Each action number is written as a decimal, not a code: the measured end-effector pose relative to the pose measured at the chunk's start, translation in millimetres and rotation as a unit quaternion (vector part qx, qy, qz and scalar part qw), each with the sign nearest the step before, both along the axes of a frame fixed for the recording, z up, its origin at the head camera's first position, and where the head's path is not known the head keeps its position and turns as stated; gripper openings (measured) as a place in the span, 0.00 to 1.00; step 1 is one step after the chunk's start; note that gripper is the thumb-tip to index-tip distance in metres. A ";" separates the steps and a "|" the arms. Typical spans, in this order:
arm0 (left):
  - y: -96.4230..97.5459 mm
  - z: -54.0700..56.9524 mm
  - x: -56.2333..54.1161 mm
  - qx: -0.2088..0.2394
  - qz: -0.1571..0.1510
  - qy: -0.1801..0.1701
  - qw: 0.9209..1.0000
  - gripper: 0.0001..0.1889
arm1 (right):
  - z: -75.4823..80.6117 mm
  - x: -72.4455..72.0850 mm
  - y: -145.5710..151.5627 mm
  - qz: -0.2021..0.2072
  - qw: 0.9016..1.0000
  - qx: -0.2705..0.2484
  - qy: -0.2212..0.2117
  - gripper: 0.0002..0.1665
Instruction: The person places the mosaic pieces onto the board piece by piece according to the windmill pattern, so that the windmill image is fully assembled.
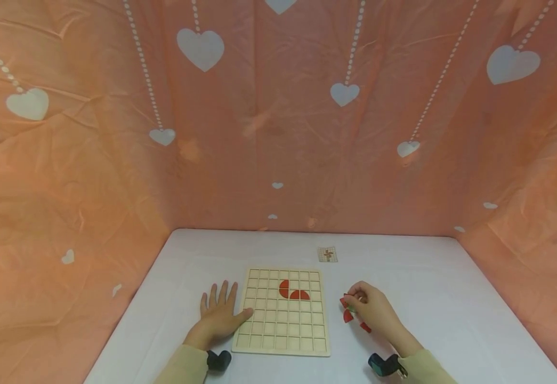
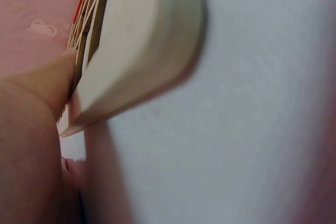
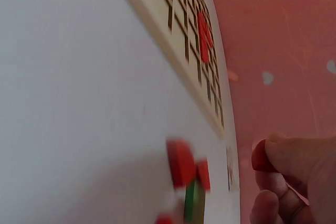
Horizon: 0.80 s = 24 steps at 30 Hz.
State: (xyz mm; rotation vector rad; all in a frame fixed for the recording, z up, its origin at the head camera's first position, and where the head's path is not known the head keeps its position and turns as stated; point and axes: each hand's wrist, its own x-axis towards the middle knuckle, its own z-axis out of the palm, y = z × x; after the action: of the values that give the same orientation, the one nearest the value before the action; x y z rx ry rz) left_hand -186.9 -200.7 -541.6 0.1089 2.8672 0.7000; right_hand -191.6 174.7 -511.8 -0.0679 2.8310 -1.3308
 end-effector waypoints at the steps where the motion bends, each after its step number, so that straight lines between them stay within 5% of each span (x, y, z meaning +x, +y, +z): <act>1: -0.2 -0.3 0.1 0.001 0.000 0.000 1.000 0.49 | -0.9 -1.3 -6.7 0.005 1.000 -0.008 0.001 0.06; 14: -2.8 -3.0 -0.5 0.006 -0.002 0.003 1.000 0.49 | -7.8 -5.9 -91.7 0.070 0.994 -0.059 0.051 0.05; 19: -2.1 -3.5 -1.6 0.006 -0.003 0.005 1.000 0.49 | -17.1 -7.1 -116.4 0.113 0.990 -0.050 0.067 0.04; 24: -1.6 -1.8 -1.0 0.003 -0.003 0.008 1.000 0.49 | -20.7 -9.2 -139.2 0.114 0.990 -0.044 0.074 0.05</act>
State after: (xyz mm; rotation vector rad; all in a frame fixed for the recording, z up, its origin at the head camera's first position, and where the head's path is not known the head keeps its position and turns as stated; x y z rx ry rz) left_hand -187.9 -202.3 -543.4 0.1239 2.8795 0.7095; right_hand -200.8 35.5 -532.4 -0.4940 2.7717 -1.4512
